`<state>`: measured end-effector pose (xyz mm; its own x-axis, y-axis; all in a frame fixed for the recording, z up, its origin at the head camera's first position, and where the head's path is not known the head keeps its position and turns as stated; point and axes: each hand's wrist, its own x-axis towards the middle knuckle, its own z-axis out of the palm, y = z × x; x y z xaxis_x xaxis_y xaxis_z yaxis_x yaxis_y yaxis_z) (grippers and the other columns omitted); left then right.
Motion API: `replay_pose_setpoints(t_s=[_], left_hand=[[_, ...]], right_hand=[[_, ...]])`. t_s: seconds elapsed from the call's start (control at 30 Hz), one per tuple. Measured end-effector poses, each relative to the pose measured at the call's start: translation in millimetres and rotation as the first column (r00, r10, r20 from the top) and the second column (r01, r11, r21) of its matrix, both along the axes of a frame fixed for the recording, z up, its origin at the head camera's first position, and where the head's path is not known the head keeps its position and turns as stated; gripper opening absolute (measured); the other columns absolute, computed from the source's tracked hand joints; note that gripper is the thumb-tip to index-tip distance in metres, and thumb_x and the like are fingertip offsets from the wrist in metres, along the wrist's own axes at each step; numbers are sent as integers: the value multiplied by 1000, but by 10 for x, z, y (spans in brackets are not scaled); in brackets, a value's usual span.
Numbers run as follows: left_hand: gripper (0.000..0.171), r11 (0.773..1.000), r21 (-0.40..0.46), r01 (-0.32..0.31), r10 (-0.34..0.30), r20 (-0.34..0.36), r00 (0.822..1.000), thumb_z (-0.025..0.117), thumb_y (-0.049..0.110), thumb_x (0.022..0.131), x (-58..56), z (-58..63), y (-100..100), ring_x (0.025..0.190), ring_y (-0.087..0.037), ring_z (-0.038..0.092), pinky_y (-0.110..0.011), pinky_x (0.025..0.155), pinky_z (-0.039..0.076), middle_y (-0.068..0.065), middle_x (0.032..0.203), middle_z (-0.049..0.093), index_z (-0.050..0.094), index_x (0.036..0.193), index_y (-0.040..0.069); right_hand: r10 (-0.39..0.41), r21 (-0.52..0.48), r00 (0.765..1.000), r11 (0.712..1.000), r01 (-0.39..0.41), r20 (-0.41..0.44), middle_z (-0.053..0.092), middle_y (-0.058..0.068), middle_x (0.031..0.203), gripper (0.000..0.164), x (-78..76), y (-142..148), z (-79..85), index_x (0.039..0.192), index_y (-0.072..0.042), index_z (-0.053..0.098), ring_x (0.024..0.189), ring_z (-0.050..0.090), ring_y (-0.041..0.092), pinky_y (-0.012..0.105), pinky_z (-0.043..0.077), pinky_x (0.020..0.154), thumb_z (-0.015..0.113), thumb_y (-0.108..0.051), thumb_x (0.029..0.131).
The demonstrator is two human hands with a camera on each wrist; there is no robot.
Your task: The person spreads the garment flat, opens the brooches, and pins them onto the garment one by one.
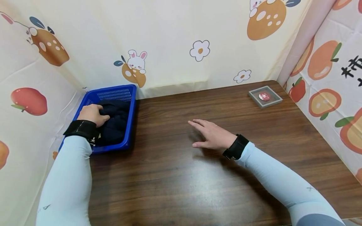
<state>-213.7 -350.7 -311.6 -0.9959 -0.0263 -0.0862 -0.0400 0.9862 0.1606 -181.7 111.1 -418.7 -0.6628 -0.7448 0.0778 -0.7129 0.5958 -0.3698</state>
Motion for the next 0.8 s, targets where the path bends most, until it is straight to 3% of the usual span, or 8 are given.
replay_pose_setpoints(t_s=[0.27,0.43,0.57,0.8], left_hand=[[43,998,50,39,-32,-147,989,61,21,88,112,148,-116,101,-53,50,-62,85,40,-39,109,55,56,114,-13],[32,992,124,29,0,-228,974,59,18,88,206,275,-123,87,-45,53,-53,74,41,-28,81,59,59,105,-10],[24,985,170,9,42,-298,954,57,17,89,277,402,-84,78,-38,52,-42,64,36,-13,60,51,62,96,-5],[23,979,201,15,68,-401,914,58,23,89,370,679,141,65,-22,45,-32,54,28,-2,50,40,63,88,1]], right_hand=[[-1,6,1000,1000,1,-3,32,17,151,86,28,-16,4,154,-17,21,135,35,30,54,33,105,58,-58,89],[-6,16,1000,1000,6,1,31,15,152,86,42,-11,-1,155,-20,19,136,34,30,55,33,105,57,-60,88],[-3,7,1000,1000,3,2,31,15,152,86,43,-19,-10,154,-19,21,136,35,30,56,33,104,57,-60,88],[11,6,1000,1000,-11,-7,31,13,152,87,43,-54,8,154,-19,19,136,34,29,54,33,105,55,-61,88]])
